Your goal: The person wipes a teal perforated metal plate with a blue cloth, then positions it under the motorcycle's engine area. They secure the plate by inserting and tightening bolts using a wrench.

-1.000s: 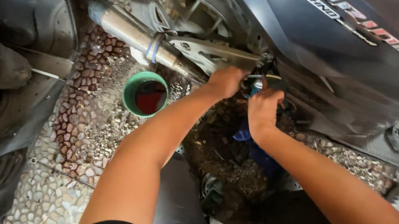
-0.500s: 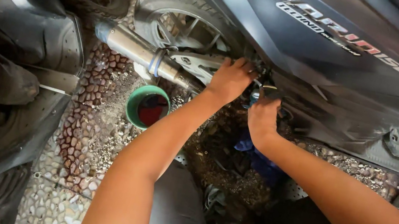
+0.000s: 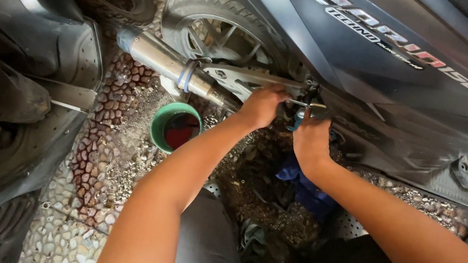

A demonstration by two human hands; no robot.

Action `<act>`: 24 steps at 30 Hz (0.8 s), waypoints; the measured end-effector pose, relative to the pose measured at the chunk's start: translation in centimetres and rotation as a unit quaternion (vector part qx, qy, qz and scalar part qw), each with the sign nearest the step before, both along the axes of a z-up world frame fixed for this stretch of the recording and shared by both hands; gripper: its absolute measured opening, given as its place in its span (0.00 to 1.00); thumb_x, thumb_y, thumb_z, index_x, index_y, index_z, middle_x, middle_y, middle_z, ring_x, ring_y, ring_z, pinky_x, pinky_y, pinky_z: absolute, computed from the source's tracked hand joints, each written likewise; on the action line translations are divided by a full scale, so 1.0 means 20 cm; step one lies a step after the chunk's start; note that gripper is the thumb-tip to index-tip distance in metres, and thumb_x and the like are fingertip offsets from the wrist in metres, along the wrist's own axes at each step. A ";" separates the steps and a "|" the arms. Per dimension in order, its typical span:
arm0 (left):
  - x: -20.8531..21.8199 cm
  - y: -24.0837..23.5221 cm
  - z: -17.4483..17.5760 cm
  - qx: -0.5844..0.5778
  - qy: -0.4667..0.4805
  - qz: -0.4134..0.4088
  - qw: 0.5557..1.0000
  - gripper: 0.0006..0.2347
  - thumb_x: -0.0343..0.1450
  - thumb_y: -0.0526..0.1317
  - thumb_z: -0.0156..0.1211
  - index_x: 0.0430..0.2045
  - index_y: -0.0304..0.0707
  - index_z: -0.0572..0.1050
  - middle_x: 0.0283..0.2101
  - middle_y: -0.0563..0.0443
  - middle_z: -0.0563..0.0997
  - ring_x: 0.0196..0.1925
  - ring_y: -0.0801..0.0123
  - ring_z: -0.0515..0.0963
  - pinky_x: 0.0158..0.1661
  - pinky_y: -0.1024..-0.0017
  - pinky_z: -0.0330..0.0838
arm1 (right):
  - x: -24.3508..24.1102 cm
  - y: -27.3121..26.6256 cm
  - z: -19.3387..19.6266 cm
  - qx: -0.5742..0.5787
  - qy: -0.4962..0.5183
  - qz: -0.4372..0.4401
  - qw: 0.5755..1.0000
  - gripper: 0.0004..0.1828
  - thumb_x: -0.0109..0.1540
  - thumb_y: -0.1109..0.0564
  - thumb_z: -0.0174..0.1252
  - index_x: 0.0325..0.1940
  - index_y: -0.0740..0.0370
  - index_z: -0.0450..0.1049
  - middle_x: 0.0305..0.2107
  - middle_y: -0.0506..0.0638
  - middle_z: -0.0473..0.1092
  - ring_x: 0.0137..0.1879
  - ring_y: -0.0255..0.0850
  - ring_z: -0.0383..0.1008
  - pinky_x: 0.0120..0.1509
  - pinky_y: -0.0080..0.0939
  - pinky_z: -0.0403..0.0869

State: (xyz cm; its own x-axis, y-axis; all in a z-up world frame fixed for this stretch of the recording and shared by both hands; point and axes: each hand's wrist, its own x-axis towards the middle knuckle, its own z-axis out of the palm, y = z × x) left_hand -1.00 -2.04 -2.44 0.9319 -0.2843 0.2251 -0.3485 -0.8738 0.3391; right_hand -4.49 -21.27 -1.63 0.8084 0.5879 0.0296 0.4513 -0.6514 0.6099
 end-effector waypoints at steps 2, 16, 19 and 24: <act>-0.03 -0.02 0.14 0.036 -0.003 -0.003 0.999 0.19 0.63 0.26 0.52 0.45 0.44 0.81 0.56 0.49 0.77 0.62 0.54 0.72 0.58 0.55 0.68 | -0.01 0.00 0.02 -0.012 0.016 -0.003 1.000 0.35 0.62 0.53 0.52 0.71 0.72 0.65 0.31 0.47 0.72 0.38 0.42 0.73 0.47 0.47 0.64; -0.01 -0.04 -0.20 -0.055 0.092 -0.007 0.994 0.24 0.65 0.26 0.49 0.57 0.44 0.74 0.56 0.39 0.79 0.55 0.43 0.77 0.55 0.48 0.67 | -0.01 0.01 0.01 0.022 0.005 0.020 1.000 0.32 0.59 0.51 0.51 0.66 0.68 0.67 0.41 0.49 0.74 0.42 0.44 0.73 0.51 0.52 0.65; 0.02 -0.09 -0.18 -0.034 0.186 0.013 0.982 0.23 0.68 0.28 0.49 0.59 0.46 0.73 0.50 0.33 0.81 0.53 0.41 0.79 0.53 0.52 0.73 | -0.01 0.03 0.01 -0.027 0.029 -0.013 0.999 0.34 0.61 0.50 0.50 0.70 0.67 0.65 0.34 0.47 0.74 0.43 0.44 0.73 0.48 0.51 0.64; 0.02 -0.11 -0.12 -0.028 0.171 0.033 0.984 0.21 0.69 0.30 0.50 0.57 0.50 0.74 0.46 0.32 0.81 0.49 0.39 0.80 0.50 0.48 0.74 | -0.04 0.04 0.06 -0.057 0.023 -0.029 0.998 0.36 0.62 0.51 0.50 0.73 0.69 0.63 0.32 0.44 0.69 0.40 0.41 0.69 0.42 0.47 0.61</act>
State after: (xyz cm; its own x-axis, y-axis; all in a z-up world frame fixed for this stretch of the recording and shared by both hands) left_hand -0.64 -4.23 -4.83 0.9721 -0.2162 -0.0909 -0.1484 -0.8671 0.4755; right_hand -5.35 -20.41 -0.37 0.8398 0.5380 -0.0725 0.4442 -0.6044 0.6613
